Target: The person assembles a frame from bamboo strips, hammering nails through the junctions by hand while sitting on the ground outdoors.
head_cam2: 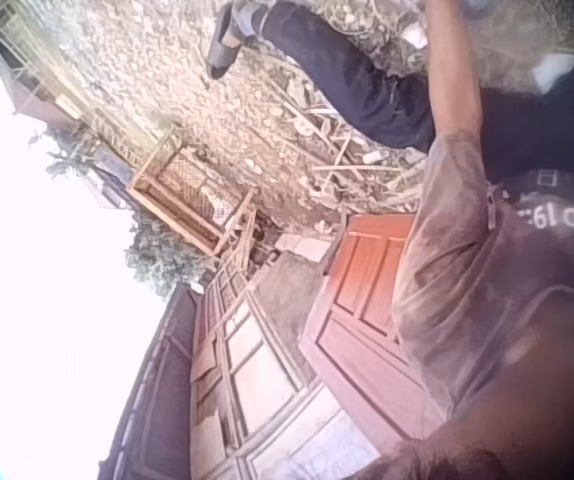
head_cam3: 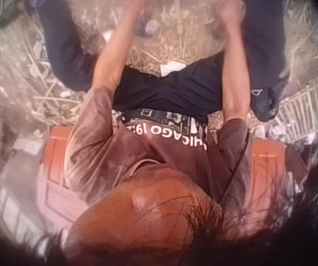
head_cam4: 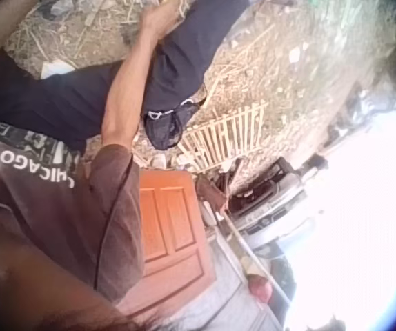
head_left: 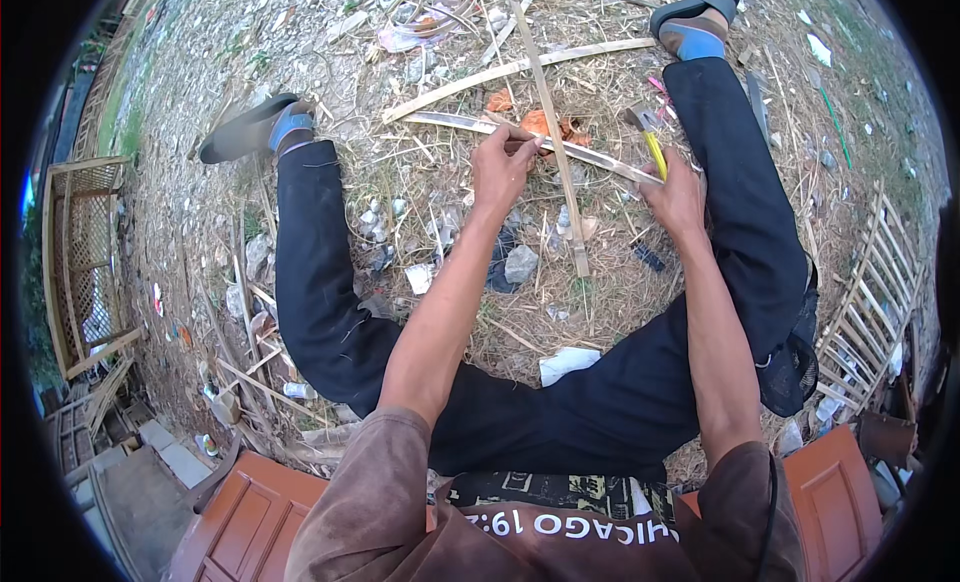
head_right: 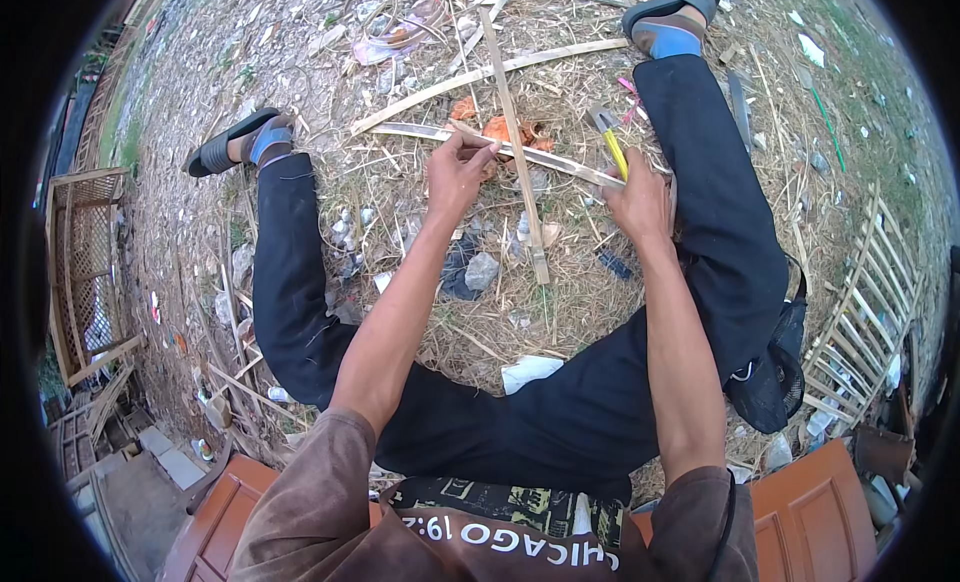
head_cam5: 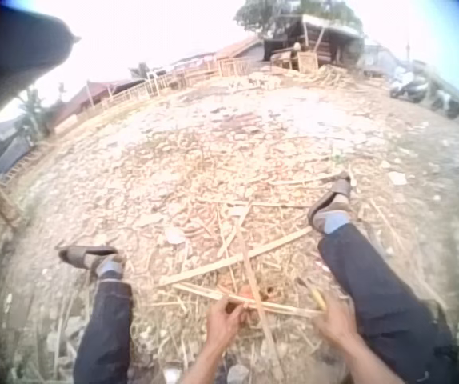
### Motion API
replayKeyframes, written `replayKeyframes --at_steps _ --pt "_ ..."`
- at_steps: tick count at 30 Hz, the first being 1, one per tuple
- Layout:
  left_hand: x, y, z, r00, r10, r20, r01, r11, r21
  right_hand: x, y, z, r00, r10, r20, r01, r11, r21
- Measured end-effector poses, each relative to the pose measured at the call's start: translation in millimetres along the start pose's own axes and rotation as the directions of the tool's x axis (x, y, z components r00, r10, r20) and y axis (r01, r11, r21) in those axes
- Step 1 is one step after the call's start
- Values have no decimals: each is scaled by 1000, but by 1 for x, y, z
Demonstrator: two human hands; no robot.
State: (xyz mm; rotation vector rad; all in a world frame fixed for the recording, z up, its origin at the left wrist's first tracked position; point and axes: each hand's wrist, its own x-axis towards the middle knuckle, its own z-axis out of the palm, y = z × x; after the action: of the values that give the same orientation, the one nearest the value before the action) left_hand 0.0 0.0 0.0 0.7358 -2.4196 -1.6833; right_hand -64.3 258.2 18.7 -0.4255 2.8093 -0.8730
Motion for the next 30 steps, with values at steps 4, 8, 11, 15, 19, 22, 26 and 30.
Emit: replayKeyframes --at_steps 4,8,11,15,19,22,26,30 --pt "-4 -11 9 994 -79 -74 55 958 -282 -37 -32 4 992 106 -65 -102 993 58" --pt "2 -17 12 991 -72 -109 29 933 -360 -61 -53 29 995 96 12 -96 970 224" --pt "6 -21 15 991 -23 -130 -20 947 -321 -70 -57 52 1000 -4 27 -1 978 210" --pt "10 -24 14 984 -10 -175 -48 945 -324 -70 -59 62 987 81 138 -113 962 248" --pt "15 -31 7 978 14 -208 -83 942 -326 -61 -73 44 992 108 58 -121 945 303" --pt "13 -28 4 980 11 -200 -81 935 -346 -54 -75 34 969 224 102 -243 805 541" --pt "11 -22 1 985 -24 -173 -31 951 -307 -58 -73 61 965 192 180 -263 732 629" --pt "15 -26 5 972 76 -220 -137 951 -277 -70 -79 90 957 241 159 -288 768 572"
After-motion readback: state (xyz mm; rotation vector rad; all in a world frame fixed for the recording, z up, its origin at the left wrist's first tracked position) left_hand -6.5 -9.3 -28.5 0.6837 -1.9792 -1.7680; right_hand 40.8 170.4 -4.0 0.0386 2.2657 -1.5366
